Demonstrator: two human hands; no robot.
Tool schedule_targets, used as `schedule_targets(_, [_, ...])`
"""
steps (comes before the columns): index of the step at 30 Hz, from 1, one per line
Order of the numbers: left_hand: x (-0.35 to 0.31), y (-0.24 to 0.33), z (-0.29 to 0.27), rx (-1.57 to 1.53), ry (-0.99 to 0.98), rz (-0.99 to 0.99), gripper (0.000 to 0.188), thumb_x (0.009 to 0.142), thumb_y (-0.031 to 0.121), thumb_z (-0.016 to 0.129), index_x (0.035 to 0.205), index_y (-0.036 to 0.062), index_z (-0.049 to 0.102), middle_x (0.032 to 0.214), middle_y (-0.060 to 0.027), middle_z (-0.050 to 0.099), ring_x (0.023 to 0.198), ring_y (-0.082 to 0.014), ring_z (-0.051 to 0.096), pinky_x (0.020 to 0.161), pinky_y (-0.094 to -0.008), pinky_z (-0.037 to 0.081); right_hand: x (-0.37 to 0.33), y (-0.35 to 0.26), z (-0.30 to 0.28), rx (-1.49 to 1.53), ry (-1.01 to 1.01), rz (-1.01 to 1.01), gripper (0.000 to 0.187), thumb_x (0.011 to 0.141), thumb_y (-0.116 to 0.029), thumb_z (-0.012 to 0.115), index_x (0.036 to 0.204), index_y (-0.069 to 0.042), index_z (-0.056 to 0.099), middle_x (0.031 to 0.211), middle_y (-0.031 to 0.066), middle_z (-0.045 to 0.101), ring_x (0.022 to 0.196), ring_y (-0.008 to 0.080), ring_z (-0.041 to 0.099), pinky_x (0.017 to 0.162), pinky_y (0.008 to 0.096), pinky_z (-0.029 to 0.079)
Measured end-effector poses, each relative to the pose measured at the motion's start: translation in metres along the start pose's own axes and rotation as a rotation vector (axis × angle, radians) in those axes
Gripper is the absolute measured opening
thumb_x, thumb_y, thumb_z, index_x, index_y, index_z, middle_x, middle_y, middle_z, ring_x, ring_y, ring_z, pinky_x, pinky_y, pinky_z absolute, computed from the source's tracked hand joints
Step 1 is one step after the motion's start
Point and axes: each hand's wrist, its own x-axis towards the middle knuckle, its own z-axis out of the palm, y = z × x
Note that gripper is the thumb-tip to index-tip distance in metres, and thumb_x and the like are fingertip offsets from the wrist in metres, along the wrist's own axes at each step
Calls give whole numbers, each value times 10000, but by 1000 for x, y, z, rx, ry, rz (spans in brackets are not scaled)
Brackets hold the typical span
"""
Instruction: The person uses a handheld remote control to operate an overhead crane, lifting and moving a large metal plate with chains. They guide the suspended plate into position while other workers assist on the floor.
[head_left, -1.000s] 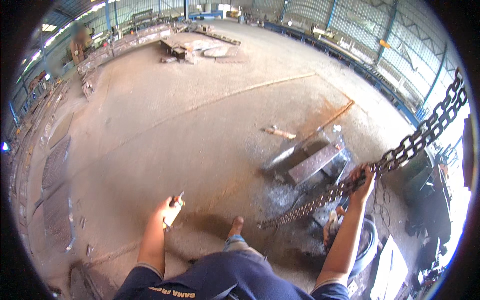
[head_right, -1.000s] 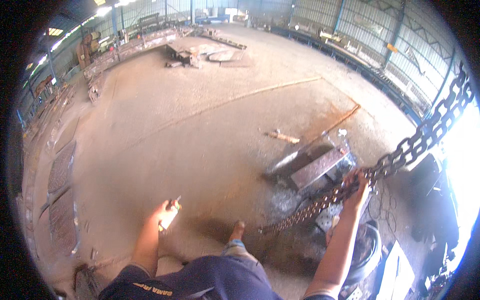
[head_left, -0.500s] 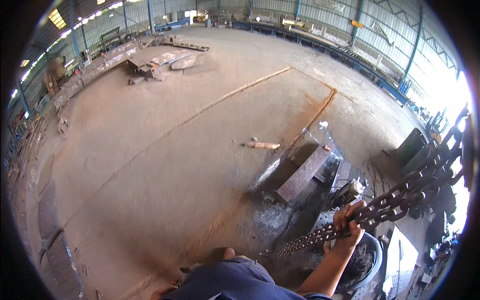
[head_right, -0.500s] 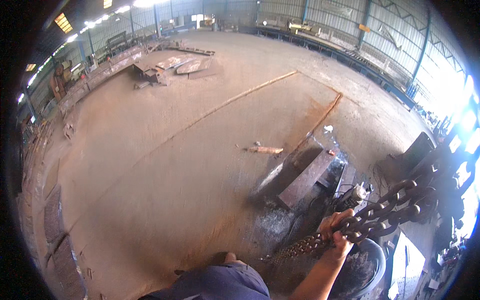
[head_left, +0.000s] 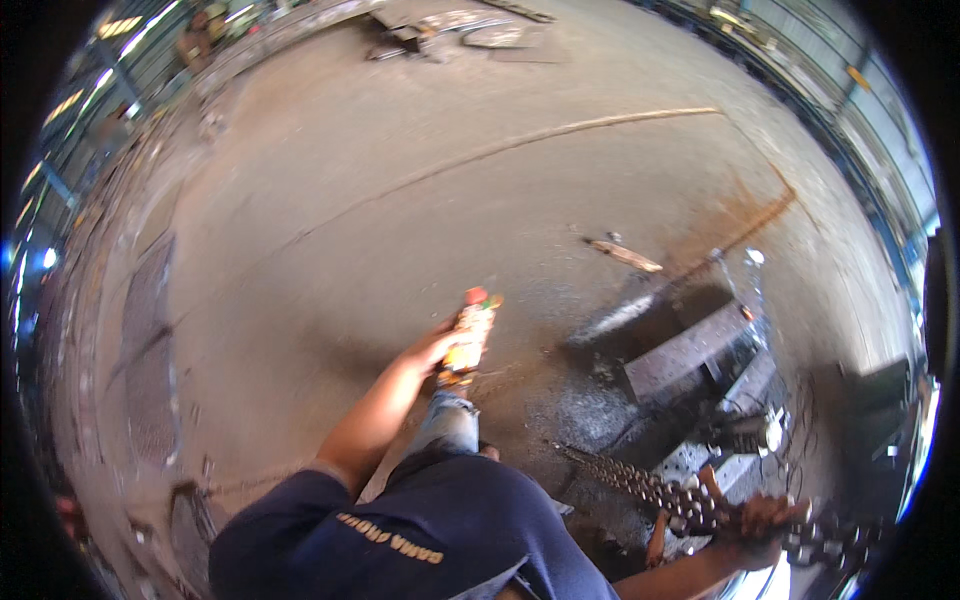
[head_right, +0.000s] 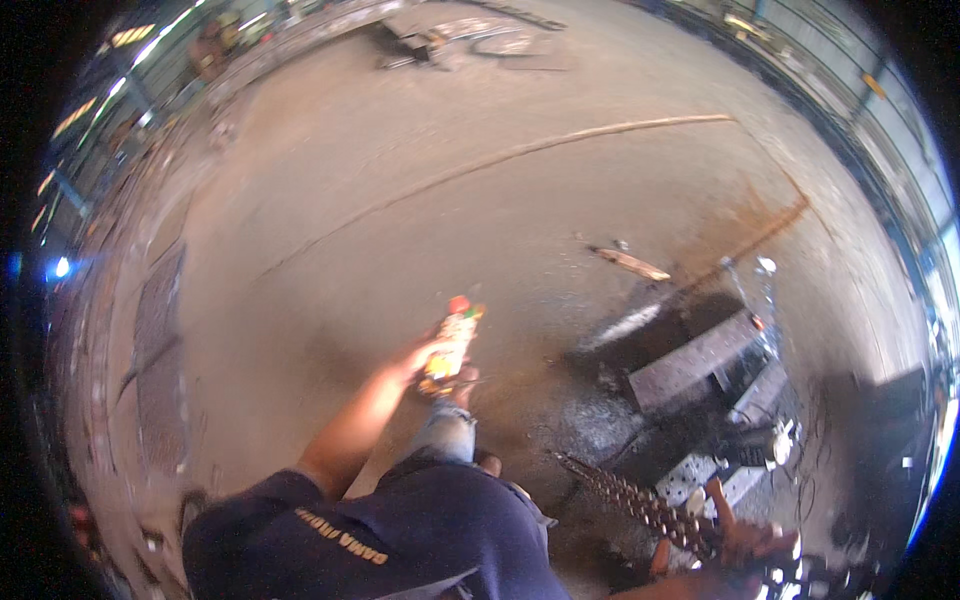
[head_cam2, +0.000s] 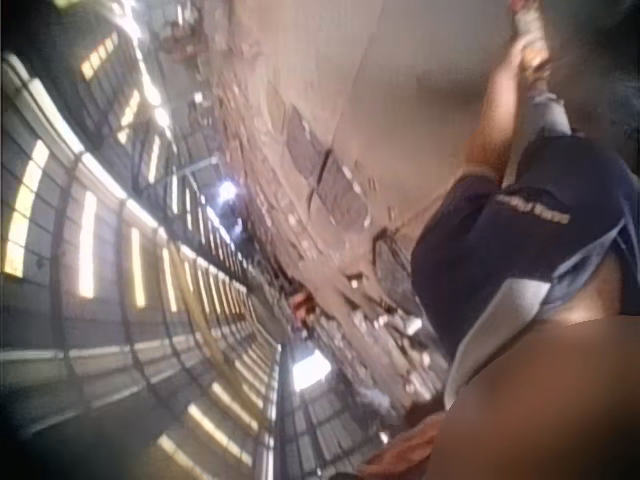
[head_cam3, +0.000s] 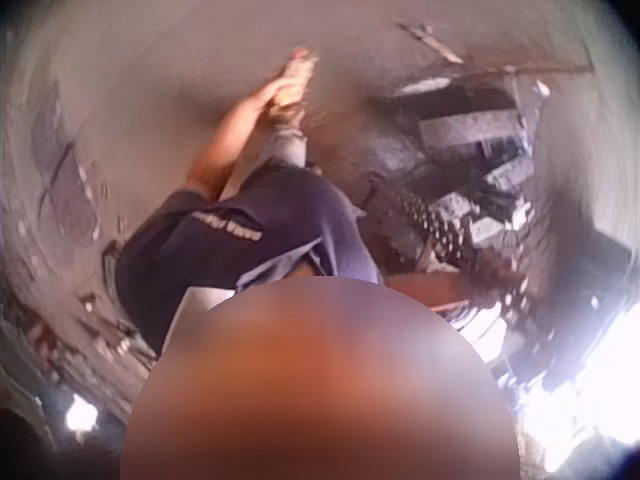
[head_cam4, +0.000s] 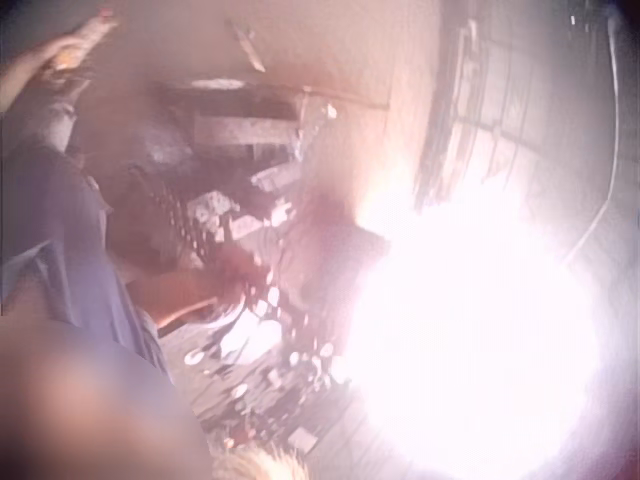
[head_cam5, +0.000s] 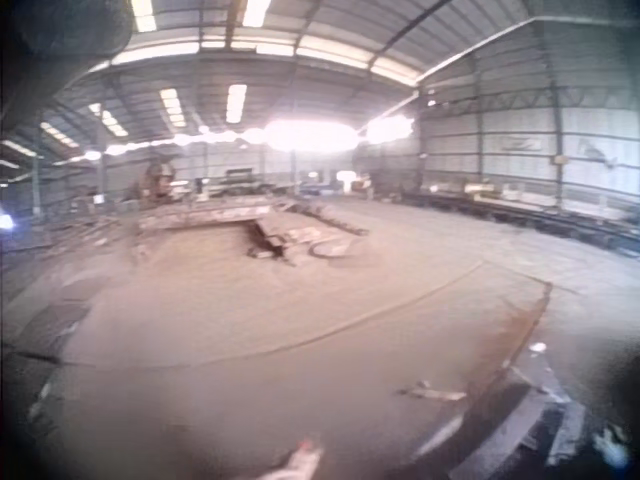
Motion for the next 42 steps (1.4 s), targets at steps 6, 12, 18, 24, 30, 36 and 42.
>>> schedule_targets(6, [96, 46, 85, 13, -203, -90, 659, 1000, 232, 547, 1565, 71, 248, 1415, -128, 543, 1040, -232, 674, 911, -388, 575, -13, 25, 12, -13, 279, -169, 337, 875, -362, 623, 1007, -85, 482, 701, 59, 491, 546, 148, 464, 512, 294, 395])
schedule_targets(12, [169, 37, 64, 53, -405, -292, 603, 1015, 282, 551, 1504, 13, 322, 1369, -189, 562, 1188, -283, 624, 989, -441, 549, -29, 47, 54, -65, 324, -375, 646, 780, -361, 743, 1281, -50, 478, 790, 49, 521, 512, 135, 448, 445, 320, 392])
schedule_targets(18, [252, 23, 42, -98, -352, -610, 420, 979, 260, 483, 1320, 16, 502, 1092, -179, 678, 774, -256, 691, 697, -373, 597, 43, 85, 106, -234, 246, -272, 434, 768, -292, 783, 994, -1, 554, 591, 48, 463, 439, 147, 416, 428, 326, 360])
schedule_targets(24, [306, 7, 69, 7, -439, -648, 406, 972, 259, 491, 1294, 14, 527, 1072, -160, 689, 774, -230, 696, 687, -363, 597, 73, 106, 131, -286, 164, -247, 387, 804, -323, 737, 890, -20, 512, 578, 39, 466, 425, 146, 416, 434, 325, 356])
schedule_targets(30, [311, 31, 126, 114, -660, -566, 401, 945, 215, 518, 1271, -16, 552, 1079, -143, 695, 790, -223, 700, 698, -358, 598, 64, 109, 141, -318, 378, -271, 389, 819, -354, 720, 898, -33, 514, 588, 33, 457, 447, 130, 427, 449, 322, 339])
schedule_targets(36, [313, 15, 136, 12, -607, -515, 456, 941, 186, 522, 1367, 35, 461, 1159, -153, 676, 817, -229, 699, 722, -364, 601, 53, 107, 146, -284, 407, -309, 388, 831, -359, 706, 899, -27, 515, 591, 40, 464, 443, 146, 446, 461, 322, 331])
schedule_targets(42, [325, -1, 145, 14, -634, -627, 427, 950, 174, 522, 1355, 49, 473, 1139, -138, 679, 804, -236, 696, 716, -369, 601, 50, 104, 157, -239, 404, -330, 387, 828, -361, 701, 875, -19, 526, 571, 48, 473, 422, 157, 452, 456, 336, 342])
